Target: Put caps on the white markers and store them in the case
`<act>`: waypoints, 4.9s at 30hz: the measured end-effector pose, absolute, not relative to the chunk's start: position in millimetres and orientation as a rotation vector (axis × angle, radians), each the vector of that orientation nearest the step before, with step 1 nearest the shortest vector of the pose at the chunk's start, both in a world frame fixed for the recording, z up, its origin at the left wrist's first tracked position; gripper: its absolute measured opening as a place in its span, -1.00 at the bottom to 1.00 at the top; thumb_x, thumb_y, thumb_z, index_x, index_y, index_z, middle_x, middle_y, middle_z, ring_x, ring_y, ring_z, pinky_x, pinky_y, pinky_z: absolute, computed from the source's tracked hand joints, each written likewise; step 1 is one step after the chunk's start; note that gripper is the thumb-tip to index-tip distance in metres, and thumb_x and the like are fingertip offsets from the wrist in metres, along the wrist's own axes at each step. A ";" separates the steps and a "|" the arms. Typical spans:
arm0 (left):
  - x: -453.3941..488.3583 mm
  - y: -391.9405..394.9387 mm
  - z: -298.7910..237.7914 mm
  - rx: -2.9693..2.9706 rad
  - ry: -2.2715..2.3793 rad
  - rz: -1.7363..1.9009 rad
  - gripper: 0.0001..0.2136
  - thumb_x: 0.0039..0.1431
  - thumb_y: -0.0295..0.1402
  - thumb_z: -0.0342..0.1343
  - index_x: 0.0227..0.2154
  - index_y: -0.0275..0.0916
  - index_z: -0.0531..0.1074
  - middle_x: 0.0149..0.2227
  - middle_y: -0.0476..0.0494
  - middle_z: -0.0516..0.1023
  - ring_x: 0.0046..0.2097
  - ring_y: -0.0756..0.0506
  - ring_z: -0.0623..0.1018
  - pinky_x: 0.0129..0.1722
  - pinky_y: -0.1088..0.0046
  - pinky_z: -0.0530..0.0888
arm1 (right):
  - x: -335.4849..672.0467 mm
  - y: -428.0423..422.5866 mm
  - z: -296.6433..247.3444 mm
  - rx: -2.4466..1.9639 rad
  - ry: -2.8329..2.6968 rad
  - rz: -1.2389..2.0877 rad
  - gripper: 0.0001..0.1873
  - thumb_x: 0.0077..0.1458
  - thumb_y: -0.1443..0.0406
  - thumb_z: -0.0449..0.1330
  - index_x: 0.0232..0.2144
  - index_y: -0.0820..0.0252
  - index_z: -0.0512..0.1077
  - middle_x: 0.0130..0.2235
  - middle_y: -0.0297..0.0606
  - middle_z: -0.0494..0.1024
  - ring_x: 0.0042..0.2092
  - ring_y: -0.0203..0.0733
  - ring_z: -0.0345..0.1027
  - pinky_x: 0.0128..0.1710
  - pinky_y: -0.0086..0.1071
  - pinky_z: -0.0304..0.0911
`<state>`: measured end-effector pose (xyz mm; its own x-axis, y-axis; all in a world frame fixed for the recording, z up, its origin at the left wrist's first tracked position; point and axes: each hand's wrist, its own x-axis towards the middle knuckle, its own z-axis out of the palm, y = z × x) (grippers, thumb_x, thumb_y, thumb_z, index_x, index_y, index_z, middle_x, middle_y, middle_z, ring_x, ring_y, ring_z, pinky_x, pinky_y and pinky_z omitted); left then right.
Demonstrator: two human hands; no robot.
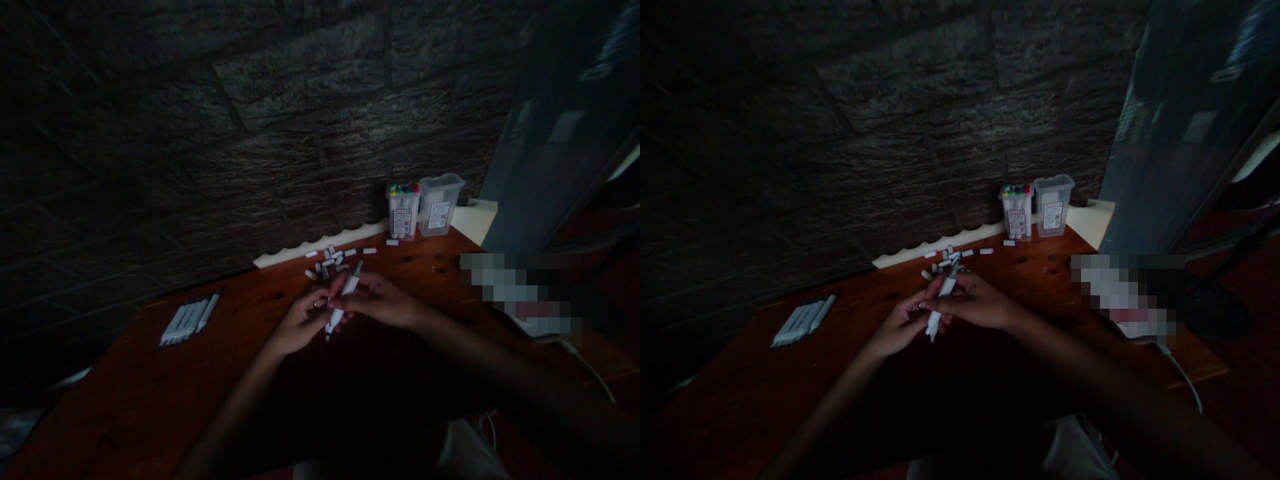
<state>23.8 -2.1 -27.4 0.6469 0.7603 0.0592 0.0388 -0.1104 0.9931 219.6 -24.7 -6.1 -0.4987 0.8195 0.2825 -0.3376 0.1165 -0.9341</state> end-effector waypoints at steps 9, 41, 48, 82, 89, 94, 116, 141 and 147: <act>23.4 -1.2 -28.0 1.591 0.677 0.685 -0.68 0.16 -0.32 0.17 -0.05 -0.33 0.36 -0.27 -0.23 0.60 -0.35 -0.06 0.60 -0.36 0.44 0.55 | 219.6 -25.3 -5.8 -0.520 -1.453 1.565 -0.84 0.05 0.27 0.27 -0.33 0.21 0.40 -0.43 -0.39 0.49 -0.47 -0.41 0.35 -0.43 -0.45 0.30; 24.7 -4.2 -15.1 1.600 0.755 0.692 -0.73 0.17 -0.27 0.14 -0.14 -0.32 0.34 -0.33 -0.15 0.55 -0.41 -0.04 0.55 -0.46 0.44 0.50 | 230.8 -4.5 -9.2 -0.603 -0.944 1.425 -0.87 -0.08 0.31 0.33 -0.39 0.11 0.49 -0.32 -0.35 0.55 -0.36 -0.34 0.36 -0.44 -0.45 0.24; 21.9 -2.8 -16.7 1.608 0.730 0.714 -0.73 0.19 -0.27 0.13 -0.13 -0.32 0.34 -0.33 -0.16 0.56 -0.40 -0.04 0.56 -0.43 0.43 0.51 | 230.5 -2.6 -12.4 -0.625 -0.901 1.446 -0.84 -0.10 0.31 0.36 -0.38 0.13 0.51 -0.31 -0.32 0.55 -0.35 -0.32 0.35 -0.42 -0.43 0.26; 22.3 -2.8 -14.6 1.607 0.778 0.731 -0.69 0.16 -0.23 0.15 -0.11 -0.31 0.35 -0.35 -0.15 0.55 -0.41 -0.05 0.55 -0.44 0.42 0.50 | 232.5 2.7 -13.9 -0.616 -0.638 1.544 -0.84 -0.15 0.29 0.41 -0.44 0.19 0.54 -0.35 -0.33 0.58 -0.35 -0.37 0.40 -0.37 -0.50 0.30; 22.0 -3.1 -16.7 1.635 0.793 0.713 -0.67 0.17 -0.21 0.13 -0.10 -0.31 0.34 -0.33 -0.17 0.56 -0.40 -0.05 0.55 -0.44 0.43 0.50 | 233.3 2.4 -13.1 -0.606 -0.648 1.550 -0.83 -0.15 0.27 0.41 -0.45 0.17 0.53 -0.37 -0.36 0.58 -0.35 -0.37 0.40 -0.38 -0.50 0.30; 22.5 -2.7 -17.3 1.639 0.794 0.705 -0.68 0.17 -0.22 0.14 -0.10 -0.31 0.35 -0.33 -0.16 0.55 -0.42 -0.03 0.54 -0.46 0.45 0.50 | 233.4 3.8 -15.4 -0.606 -0.666 1.546 -0.83 -0.14 0.26 0.41 -0.43 0.16 0.54 -0.36 -0.37 0.57 -0.35 -0.39 0.40 -0.36 -0.51 0.31; 22.2 -4.5 -13.6 1.635 0.825 0.732 -0.69 0.16 -0.23 0.14 -0.11 -0.31 0.35 -0.36 -0.14 0.56 -0.42 -0.03 0.55 -0.45 0.45 0.49 | 235.3 5.0 -10.7 -0.689 -0.535 1.519 -0.75 -0.22 0.23 0.45 -0.51 0.20 0.48 -0.42 -0.33 0.56 -0.36 -0.36 0.42 -0.39 -0.49 0.30; 21.8 -4.0 -13.8 1.654 0.830 0.731 -0.71 0.19 -0.23 0.12 -0.12 -0.31 0.35 -0.36 -0.13 0.55 -0.42 -0.03 0.54 -0.44 0.46 0.49 | 237.0 6.7 -13.5 -0.673 -0.533 1.553 -0.80 -0.17 0.25 0.43 -0.47 0.17 0.51 -0.39 -0.34 0.60 -0.34 -0.35 0.46 -0.40 -0.52 0.29; 21.8 -3.5 -14.3 1.637 0.823 0.735 -0.68 0.16 -0.21 0.15 -0.11 -0.31 0.35 -0.35 -0.14 0.55 -0.42 -0.03 0.55 -0.47 0.46 0.49 | 236.1 6.9 -13.9 -0.669 -0.543 1.564 -0.77 -0.17 0.22 0.43 -0.49 0.20 0.49 -0.45 -0.33 0.58 -0.39 -0.36 0.46 -0.48 -0.56 0.29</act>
<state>21.8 -3.5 -14.3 0.5646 0.8240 0.0466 0.1391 -0.1507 0.9788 236.1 6.9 -13.9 -0.0425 0.9940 -0.1012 -0.7174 -0.1009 -0.6893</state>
